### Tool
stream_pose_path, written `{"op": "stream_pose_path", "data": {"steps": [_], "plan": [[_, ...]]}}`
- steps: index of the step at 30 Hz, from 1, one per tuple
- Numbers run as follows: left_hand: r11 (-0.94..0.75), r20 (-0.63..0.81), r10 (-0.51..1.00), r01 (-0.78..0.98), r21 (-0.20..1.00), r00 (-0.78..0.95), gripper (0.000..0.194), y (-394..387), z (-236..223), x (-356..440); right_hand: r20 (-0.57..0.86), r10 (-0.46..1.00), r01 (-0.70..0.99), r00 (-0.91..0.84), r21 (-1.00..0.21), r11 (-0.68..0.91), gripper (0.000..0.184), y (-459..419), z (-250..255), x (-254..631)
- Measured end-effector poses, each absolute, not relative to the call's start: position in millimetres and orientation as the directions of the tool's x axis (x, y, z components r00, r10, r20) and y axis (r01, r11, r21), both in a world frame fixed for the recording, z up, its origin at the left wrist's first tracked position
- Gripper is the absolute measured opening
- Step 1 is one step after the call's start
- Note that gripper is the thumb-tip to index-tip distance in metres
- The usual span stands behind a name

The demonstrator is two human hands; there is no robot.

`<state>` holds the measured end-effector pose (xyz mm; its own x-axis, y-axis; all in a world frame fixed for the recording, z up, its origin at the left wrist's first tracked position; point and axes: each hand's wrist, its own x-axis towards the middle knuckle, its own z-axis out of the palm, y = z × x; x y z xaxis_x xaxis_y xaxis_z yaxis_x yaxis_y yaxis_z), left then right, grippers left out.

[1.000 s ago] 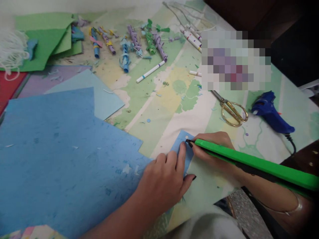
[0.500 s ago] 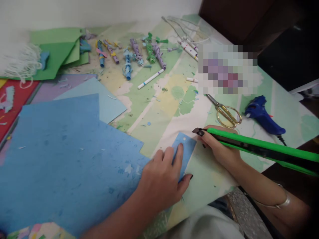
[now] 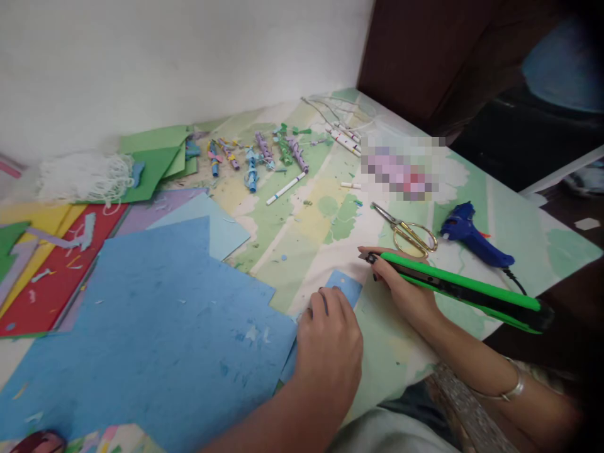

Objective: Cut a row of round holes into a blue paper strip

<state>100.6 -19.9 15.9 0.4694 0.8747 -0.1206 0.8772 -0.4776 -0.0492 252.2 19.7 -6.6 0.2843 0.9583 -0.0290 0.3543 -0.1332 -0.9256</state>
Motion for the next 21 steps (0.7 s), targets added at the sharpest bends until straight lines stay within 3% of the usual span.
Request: {"op": "stream_pose_path", "data": {"steps": [4, 11, 13, 15, 18, 21], "plan": [[-0.42, -0.13, 0.901, 0.907, -0.03, 0.413, 0.045, -15, 24, 103, -0.045, 0.954, 0.296, 0.296, -0.946, -0.136, 0.026, 18, -8, 255], [-0.426, 0.008, 0.902, 0.892, -0.152, 0.432, 0.046, -14, 18, 106, -0.071, 0.951, 0.229, 0.302, -0.963, -0.145, 0.025, 17, -7, 258], [-0.446, 0.004, 0.893, 0.885, -0.137, 0.451, 0.043, -10, 19, 104, -0.082, 0.947, 0.222, 0.31, -0.963, -0.156, 0.025, 17, -4, 259], [-0.461, -0.078, 0.885, 0.888, -0.009, 0.459, 0.036, -2, 25, 100, -0.068, 0.947, 0.23, 0.315, -0.962, -0.146, 0.025, 16, -2, 260], [-0.337, -0.173, 0.886, 0.853, 0.399, 0.431, 0.021, 17, 37, 90, 0.045, 0.955, 0.303, 0.294, -0.952, -0.049, 0.023, 14, 0, 261], [-0.257, -0.162, 0.888, 0.755, 0.603, 0.431, 0.014, 40, 43, 82, 0.162, 0.948, 0.359, 0.272, -0.932, 0.056, 0.023, 13, 3, 262]]}}
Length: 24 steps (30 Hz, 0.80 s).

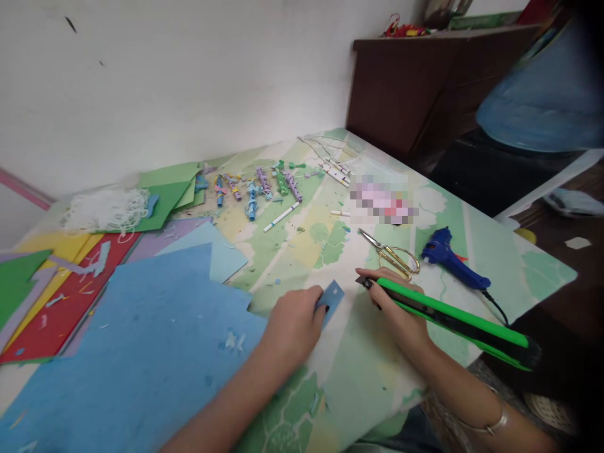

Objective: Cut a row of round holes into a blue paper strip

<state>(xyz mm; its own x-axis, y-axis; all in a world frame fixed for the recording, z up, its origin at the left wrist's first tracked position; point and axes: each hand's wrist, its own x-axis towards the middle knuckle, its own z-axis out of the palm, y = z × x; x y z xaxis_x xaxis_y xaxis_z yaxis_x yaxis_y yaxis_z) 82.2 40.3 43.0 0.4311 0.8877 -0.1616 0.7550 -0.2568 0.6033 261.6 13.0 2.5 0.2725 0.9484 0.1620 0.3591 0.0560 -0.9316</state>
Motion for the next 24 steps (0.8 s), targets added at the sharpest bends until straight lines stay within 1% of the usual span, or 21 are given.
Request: {"op": "stream_pose_path", "data": {"steps": [3, 5, 6, 7, 9, 10, 12, 15, 17, 20, 22, 24], "plan": [[-0.164, -0.162, 0.876, 0.597, 0.785, 0.454, 0.01, 55, 39, 80, 0.249, 0.934, 0.39, 0.258, -0.911, 0.135, 0.019, 13, 4, 261], [-0.077, -0.165, 0.879, 0.476, 0.876, 0.446, 0.013, 57, 32, 80, 0.283, 0.924, 0.411, 0.257, -0.897, 0.161, 0.016, 12, 3, 260], [-0.034, -0.168, 0.886, 0.421, 0.906, 0.433, 0.016, 55, 28, 81, 0.261, 0.928, 0.41, 0.267, -0.902, 0.136, 0.016, 12, 2, 259], [0.004, -0.172, 0.893, 0.375, 0.927, 0.416, 0.018, 52, 25, 82, 0.208, 0.937, 0.397, 0.282, -0.914, 0.083, 0.017, 12, 1, 258], [0.069, -0.182, 0.91, 0.297, 0.952, 0.372, 0.022, 45, 18, 82, 0.04, 0.958, 0.327, 0.285, -0.943, -0.057, 0.023, 10, -1, 256], [0.093, -0.185, 0.919, 0.263, 0.96, 0.349, 0.023, 42, 16, 82, -0.041, 0.965, 0.278, 0.257, -0.954, -0.115, 0.026, 10, -2, 254], [0.129, -0.186, 0.935, 0.199, 0.971, 0.301, 0.022, 36, 13, 82, -0.134, 0.978, 0.183, 0.159, -0.97, -0.163, 0.032, 8, -2, 248], [0.155, -0.186, 0.955, 0.146, 0.977, 0.232, 0.015, 30, 12, 81, -0.166, 0.986, 0.078, 0.016, -0.983, -0.166, 0.038, 6, -2, 239], [0.159, -0.188, 0.96, 0.152, 0.976, 0.206, 0.009, 27, 10, 80, -0.176, 0.983, 0.033, -0.046, -0.984, -0.174, 0.035, 4, -3, 234], [0.155, -0.192, 0.954, 0.169, 0.973, 0.23, 0.009, 24, 6, 80, -0.186, 0.981, 0.006, -0.054, -0.982, -0.186, 0.028, 4, -5, 231], [0.151, -0.191, 0.949, 0.17, 0.974, 0.252, 0.01, 23, 3, 80, -0.192, 0.981, 0.015, -0.038, -0.981, -0.191, 0.027, 4, -6, 231], [0.138, -0.182, 0.951, 0.184, 0.973, 0.252, 0.01, 21, -1, 80, -0.198, 0.978, 0.031, -0.068, -0.98, -0.197, 0.025, 4, -6, 232]]}}
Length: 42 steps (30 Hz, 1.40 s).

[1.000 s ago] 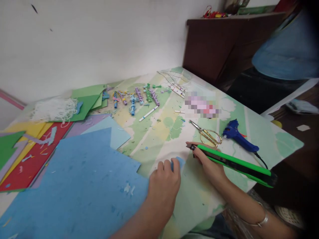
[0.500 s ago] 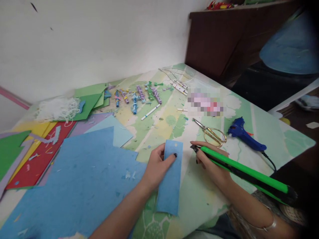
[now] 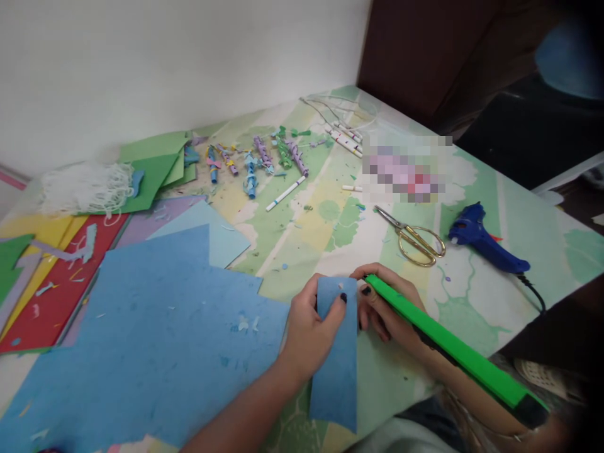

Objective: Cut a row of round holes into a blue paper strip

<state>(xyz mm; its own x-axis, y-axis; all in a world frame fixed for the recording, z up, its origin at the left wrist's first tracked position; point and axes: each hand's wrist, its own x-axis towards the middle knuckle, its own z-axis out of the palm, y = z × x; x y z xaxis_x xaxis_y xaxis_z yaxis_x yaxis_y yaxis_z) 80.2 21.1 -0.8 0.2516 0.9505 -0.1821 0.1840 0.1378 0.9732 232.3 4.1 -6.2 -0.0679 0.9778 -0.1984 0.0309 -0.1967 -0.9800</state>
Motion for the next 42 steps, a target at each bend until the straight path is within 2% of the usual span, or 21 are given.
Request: {"op": "stream_pose_path", "data": {"steps": [3, 8, 11, 18, 29, 33, 36, 38, 40, 42], "plan": [[0.142, -0.18, 0.956, 0.169, 0.975, 0.232, 0.012, 20, -4, 80, -0.206, 0.965, 0.054, -0.165, -0.978, -0.2, 0.02, 4, -5, 235], [0.351, -0.3, 0.906, -0.137, 0.926, 0.298, 0.021, 21, 0, 81, -0.231, 0.956, 0.043, -0.183, -0.973, -0.227, 0.011, 4, -6, 238], [0.445, -0.344, 0.865, -0.24, 0.863, 0.364, 0.021, 22, 2, 81, -0.232, 0.959, 0.027, -0.164, -0.973, -0.23, 0.008, 3, -7, 238], [0.526, -0.388, 0.819, -0.281, 0.803, 0.424, 0.022, 23, -3, 81, -0.23, 0.963, 0.015, -0.14, -0.973, -0.23, 0.007, 2, -7, 238], [0.549, -0.357, 0.793, -0.326, 0.77, 0.494, 0.02, 21, -9, 81, -0.202, 0.967, 0.014, -0.156, -0.979, -0.203, 0.006, 2, -9, 239], [0.475, -0.338, 0.84, -0.275, 0.836, 0.425, 0.02, 24, -6, 81, -0.19, 0.974, 0.046, -0.124, -0.982, -0.186, 0.011, 4, -9, 239], [0.267, -0.239, 0.937, -0.08, 0.96, 0.255, 0.013, 26, -5, 81, -0.14, 0.99, 0.071, 0.007, -0.988, -0.14, 0.014, 6, -8, 241], [0.185, -0.193, 0.96, 0.061, 0.981, 0.203, 0.013, 25, -6, 81, -0.08, 0.989, 0.089, 0.122, -0.992, -0.091, 0.013, 7, -8, 244], [0.222, -0.241, 0.947, 0.109, 0.969, 0.211, 0.019, 23, -8, 82, -0.017, 0.984, 0.11, 0.178, -0.993, -0.037, 0.016, 6, -8, 247], [0.304, -0.32, 0.918, 0.103, 0.947, 0.236, 0.024, 22, -9, 82, 0.038, 0.986, 0.168, 0.162, -0.986, 0.01, 0.022, 3, -7, 250]]}}
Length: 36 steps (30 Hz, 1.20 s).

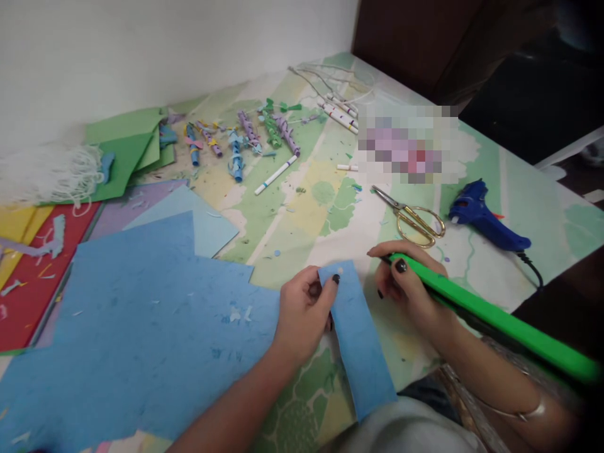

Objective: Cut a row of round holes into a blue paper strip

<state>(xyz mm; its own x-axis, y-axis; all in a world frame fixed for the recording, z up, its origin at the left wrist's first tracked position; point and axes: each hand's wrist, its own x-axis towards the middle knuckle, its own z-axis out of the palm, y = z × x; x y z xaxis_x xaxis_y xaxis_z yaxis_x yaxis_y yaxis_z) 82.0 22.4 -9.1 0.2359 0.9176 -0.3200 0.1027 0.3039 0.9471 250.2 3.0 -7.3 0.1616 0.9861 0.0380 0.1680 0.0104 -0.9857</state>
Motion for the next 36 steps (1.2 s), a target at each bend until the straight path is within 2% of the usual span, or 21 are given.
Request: {"op": "stream_pose_path", "data": {"steps": [2, 4, 7, 9, 11, 14, 16, 19, 23, 28, 36], "plan": [[0.339, -0.365, 0.896, 0.14, 0.93, 0.252, 0.025, 23, -9, 81, 0.071, 0.993, 0.271, 0.093, -0.962, 0.043, 0.025, 0, -6, 252], [0.234, -0.314, 0.915, 0.301, 0.925, 0.255, 0.02, 24, -9, 80, 0.074, 0.997, 0.379, 0.026, -0.923, 0.059, 0.024, -4, -4, 253], [-0.118, -0.067, 0.959, 0.603, 0.789, 0.275, 0.007, 26, -10, 78, 0.012, 1.0, 0.477, 0.014, -0.879, 0.004, 0.025, -9, -6, 254], [-0.277, 0.079, 0.949, 0.684, 0.675, 0.305, 0.012, 26, -12, 76, -0.063, 0.997, 0.497, 0.052, -0.864, -0.081, 0.024, -10, -9, 254], [-0.342, 0.143, 0.933, 0.686, 0.642, 0.331, 0.022, 24, -15, 74, -0.095, 0.993, 0.496, 0.069, -0.86, -0.117, 0.02, -11, -11, 255], [-0.398, 0.175, 0.907, 0.649, 0.648, 0.382, 0.016, 18, -18, 70, -0.038, 0.999, 0.502, 0.012, -0.864, -0.039, 0.008, -11, -12, 254], [-0.434, 0.205, 0.892, 0.631, 0.644, 0.404, 0.012, 14, -20, 66, -0.013, 0.999, 0.513, -0.043, -0.859, 0.01, 0.008, -12, -9, 251], [-0.465, 0.234, 0.879, 0.639, 0.613, 0.415, 0.016, 9, -21, 62, 0.018, 0.995, 0.526, -0.099, -0.848, 0.068, 0.013, -16, -6, 248], [-0.491, 0.23, 0.867, 0.679, 0.546, 0.443, 0.018, 9, -20, 61, 0.042, 0.995, 0.573, -0.092, -0.815, 0.088, 0.002, -20, -3, 244], [-0.506, 0.209, 0.86, 0.716, 0.481, 0.466, 0.026, 11, -20, 60, -0.02, 0.991, 0.597, -0.132, -0.799, 0.063, 0.02, -16, -3, 242], [-0.507, 0.205, 0.857, 0.71, 0.488, 0.472, 0.029, 12, -20, 59, -0.056, 0.991, 0.612, -0.123, -0.79, 0.031, 0.018, -13, -7, 243]]}}
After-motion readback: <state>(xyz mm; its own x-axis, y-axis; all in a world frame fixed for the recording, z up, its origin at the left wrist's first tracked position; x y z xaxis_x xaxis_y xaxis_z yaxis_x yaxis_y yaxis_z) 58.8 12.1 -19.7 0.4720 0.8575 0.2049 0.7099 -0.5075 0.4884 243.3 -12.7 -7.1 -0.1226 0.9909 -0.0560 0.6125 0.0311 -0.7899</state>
